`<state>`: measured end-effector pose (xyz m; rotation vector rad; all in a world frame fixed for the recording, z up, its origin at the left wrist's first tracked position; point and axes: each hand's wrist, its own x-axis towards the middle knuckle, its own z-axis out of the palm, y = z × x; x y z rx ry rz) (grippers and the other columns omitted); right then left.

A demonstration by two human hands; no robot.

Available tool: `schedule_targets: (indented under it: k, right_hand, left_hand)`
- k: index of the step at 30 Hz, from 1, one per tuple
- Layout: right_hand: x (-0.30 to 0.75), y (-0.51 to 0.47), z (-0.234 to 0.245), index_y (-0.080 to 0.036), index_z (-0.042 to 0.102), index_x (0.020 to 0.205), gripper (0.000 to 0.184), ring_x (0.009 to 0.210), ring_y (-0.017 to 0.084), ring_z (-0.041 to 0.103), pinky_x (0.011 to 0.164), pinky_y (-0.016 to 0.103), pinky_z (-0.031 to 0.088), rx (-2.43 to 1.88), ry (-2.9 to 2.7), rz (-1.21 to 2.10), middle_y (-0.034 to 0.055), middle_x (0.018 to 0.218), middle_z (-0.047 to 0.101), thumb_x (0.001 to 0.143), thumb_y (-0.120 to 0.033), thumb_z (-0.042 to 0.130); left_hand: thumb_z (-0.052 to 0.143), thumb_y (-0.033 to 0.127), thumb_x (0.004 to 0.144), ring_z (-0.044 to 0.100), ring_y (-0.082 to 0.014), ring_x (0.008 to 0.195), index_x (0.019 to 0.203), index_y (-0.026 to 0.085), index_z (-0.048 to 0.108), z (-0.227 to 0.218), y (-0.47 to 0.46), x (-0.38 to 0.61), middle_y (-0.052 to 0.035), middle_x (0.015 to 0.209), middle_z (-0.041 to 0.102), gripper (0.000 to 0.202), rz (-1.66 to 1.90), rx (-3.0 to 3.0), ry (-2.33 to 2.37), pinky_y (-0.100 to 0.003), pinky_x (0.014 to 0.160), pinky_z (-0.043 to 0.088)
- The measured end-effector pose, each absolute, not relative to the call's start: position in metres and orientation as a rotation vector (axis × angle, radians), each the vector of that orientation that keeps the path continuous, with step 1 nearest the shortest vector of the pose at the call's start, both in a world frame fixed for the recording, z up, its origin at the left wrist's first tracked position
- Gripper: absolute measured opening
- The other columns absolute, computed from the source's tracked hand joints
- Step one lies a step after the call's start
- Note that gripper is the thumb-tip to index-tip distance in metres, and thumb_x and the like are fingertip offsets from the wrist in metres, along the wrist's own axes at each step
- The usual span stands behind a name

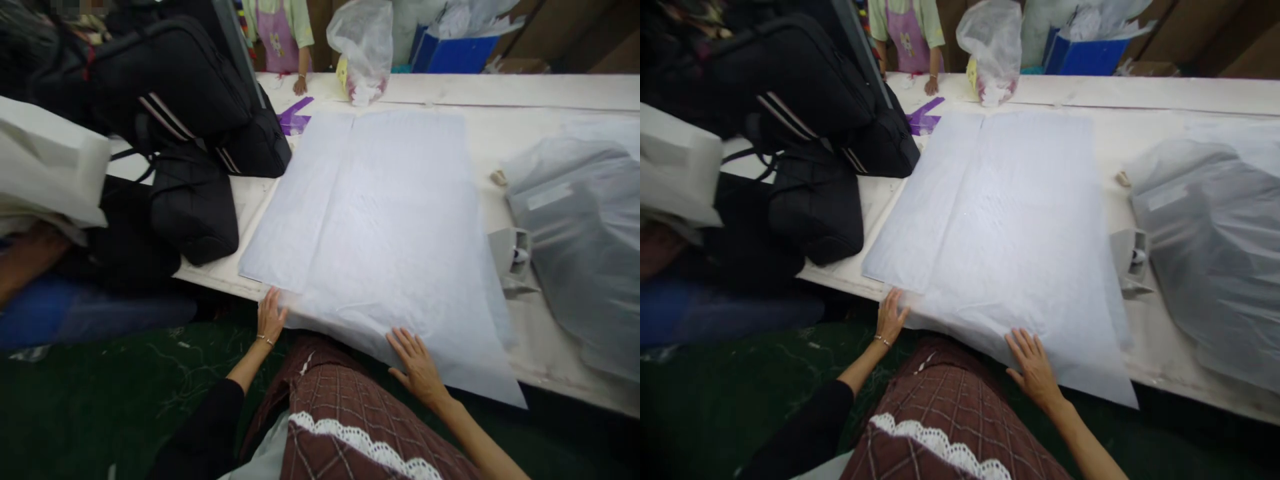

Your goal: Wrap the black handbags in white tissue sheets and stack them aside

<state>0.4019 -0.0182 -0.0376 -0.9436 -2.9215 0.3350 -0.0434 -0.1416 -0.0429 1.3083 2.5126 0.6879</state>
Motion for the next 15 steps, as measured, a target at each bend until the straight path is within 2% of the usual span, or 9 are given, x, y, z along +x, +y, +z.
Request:
schedule_targets:
  k: [2, 4, 6, 7, 9, 11, 15]
  right_hand:
    - [0.409, -0.018, -0.046, -0.024, 0.032, 0.150, 0.070, 0.142, 0.031, 0.030, 0.114, 0.052, 0.027, -0.905, -2.881, 0.301, 0.0095, 0.153, 0.037, 0.085, -0.035, 0.058]
    - [0.411, -0.014, -0.052, -0.023, 0.038, 0.146, 0.065, 0.137, 0.031, 0.037, 0.110, 0.049, 0.034, -0.878, -2.842, 0.285, 0.0099, 0.150, 0.041, 0.086, -0.038, 0.058]
    - [0.410, -0.008, -0.056, -0.024, 0.047, 0.139, 0.055, 0.130, 0.030, 0.045, 0.104, 0.045, 0.041, -0.872, -2.812, 0.287, 0.0095, 0.143, 0.049, 0.087, -0.037, 0.057]
    - [0.408, -0.005, -0.057, -0.024, 0.053, 0.134, 0.048, 0.125, 0.029, 0.050, 0.100, 0.044, 0.043, -0.880, -2.803, 0.293, 0.0089, 0.138, 0.054, 0.087, -0.036, 0.057]
    - [0.404, 0.000, -0.058, -0.025, 0.061, 0.121, 0.034, 0.114, 0.028, 0.056, 0.094, 0.042, 0.047, -0.904, -2.793, 0.314, 0.0081, 0.127, 0.061, 0.088, -0.035, 0.057]
    - [0.396, 0.003, -0.057, -0.024, 0.064, 0.113, 0.029, 0.108, 0.027, 0.059, 0.090, 0.041, 0.048, -0.930, -2.780, 0.334, 0.0084, 0.119, 0.063, 0.088, -0.038, 0.058]
    - [0.378, 0.003, -0.050, -0.022, 0.062, 0.118, 0.034, 0.110, 0.026, 0.058, 0.091, 0.041, 0.049, -0.907, -2.751, 0.372, 0.0096, 0.121, 0.063, 0.090, -0.041, 0.058]
  left_hand:
    - [0.062, 0.030, 0.083, 0.035, -0.0298, 0.141, 0.139, 0.010, 0.045, -0.045, -0.145, -0.052, -0.0213, 0.152, 0.038, 0.062, 0.834, 0.703, 2.702, -0.044, 0.114, 0.031]
    - [0.063, 0.033, 0.080, 0.045, -0.0309, 0.134, 0.136, 0.008, 0.047, -0.047, -0.146, -0.063, -0.0238, 0.145, 0.045, 0.063, 0.909, 0.329, 2.750, -0.043, 0.107, 0.039]
    - [0.063, 0.034, 0.078, 0.062, -0.0293, 0.112, 0.121, 0.008, 0.058, -0.049, -0.148, -0.071, -0.0217, 0.123, 0.063, 0.051, 0.940, 0.217, 2.716, -0.039, 0.092, 0.049]
    - [0.063, 0.034, 0.076, 0.067, -0.0271, 0.097, 0.109, 0.009, 0.064, -0.050, -0.149, -0.073, -0.0179, 0.107, 0.070, 0.041, 0.955, 0.190, 2.679, -0.035, 0.082, 0.052]
    - [0.061, 0.034, 0.074, 0.067, -0.0231, 0.073, 0.082, 0.012, 0.068, -0.051, -0.152, -0.076, -0.0101, 0.077, 0.071, 0.024, 0.985, 0.160, 2.610, -0.030, 0.066, 0.051]
    - [0.058, 0.037, 0.073, 0.063, -0.0203, 0.063, 0.067, 0.015, 0.064, -0.050, -0.155, -0.078, -0.0051, 0.063, 0.066, 0.024, 1.024, 0.152, 2.574, -0.028, 0.058, 0.046]
    - [0.054, 0.043, 0.072, 0.060, -0.0183, 0.063, 0.066, 0.018, 0.063, -0.047, -0.161, -0.091, -0.0016, 0.062, 0.064, 0.028, 1.096, 0.153, 2.561, -0.025, 0.056, 0.042]
